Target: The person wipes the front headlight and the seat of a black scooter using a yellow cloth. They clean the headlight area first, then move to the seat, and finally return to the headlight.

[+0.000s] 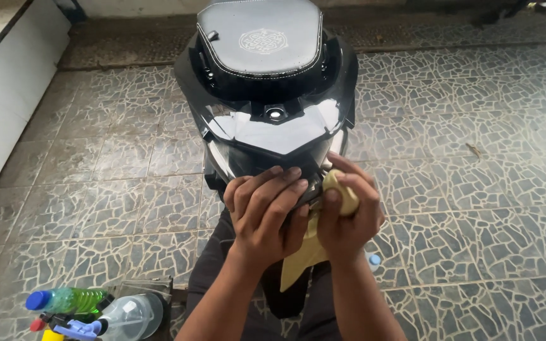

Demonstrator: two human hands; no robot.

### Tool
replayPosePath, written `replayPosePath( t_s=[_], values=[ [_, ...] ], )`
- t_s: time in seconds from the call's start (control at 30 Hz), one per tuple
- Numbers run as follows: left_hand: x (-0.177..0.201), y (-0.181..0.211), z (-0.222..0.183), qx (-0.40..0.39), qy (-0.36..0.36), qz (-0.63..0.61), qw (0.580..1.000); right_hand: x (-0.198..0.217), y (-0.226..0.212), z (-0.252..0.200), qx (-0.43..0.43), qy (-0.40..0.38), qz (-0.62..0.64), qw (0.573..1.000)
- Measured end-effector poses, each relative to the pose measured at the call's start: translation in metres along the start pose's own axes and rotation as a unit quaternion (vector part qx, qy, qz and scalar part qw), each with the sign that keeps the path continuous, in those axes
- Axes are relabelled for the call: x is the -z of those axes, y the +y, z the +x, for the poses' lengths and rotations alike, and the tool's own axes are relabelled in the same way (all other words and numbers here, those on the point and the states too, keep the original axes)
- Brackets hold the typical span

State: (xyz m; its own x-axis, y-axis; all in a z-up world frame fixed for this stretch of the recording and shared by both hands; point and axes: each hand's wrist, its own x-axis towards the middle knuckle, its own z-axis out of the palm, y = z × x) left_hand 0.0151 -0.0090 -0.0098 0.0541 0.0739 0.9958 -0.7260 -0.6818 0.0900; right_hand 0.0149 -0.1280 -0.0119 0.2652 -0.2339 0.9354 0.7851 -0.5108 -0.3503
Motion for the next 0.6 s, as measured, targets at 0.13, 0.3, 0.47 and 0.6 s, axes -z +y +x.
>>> replayPosePath(
  t_s=[0.13, 0.3, 0.47, 0.6],
  values=[
    [-0.002, -0.001, -0.004, -0.004, 0.003, 0.008, 1.0, 0.001, 0.015, 0.0, -0.032, 0.004, 0.014, 0.999],
    [0.0, -0.003, 0.0, -0.01, 0.005, 0.0, 1.0, 0.005, -0.007, 0.006, -0.08, -0.019, 0.005, 0.997],
    [0.008, 0.0, 0.001, -0.009, -0.035, 0.016, 0.999, 0.015, -0.023, 0.007, -0.056, -0.071, -0.038, 0.995],
    [0.013, 0.001, 0.001, -0.006, -0.081, 0.027, 0.996, 0.013, -0.041, 0.012, -0.057, -0.103, -0.089, 0.989]
  ],
)
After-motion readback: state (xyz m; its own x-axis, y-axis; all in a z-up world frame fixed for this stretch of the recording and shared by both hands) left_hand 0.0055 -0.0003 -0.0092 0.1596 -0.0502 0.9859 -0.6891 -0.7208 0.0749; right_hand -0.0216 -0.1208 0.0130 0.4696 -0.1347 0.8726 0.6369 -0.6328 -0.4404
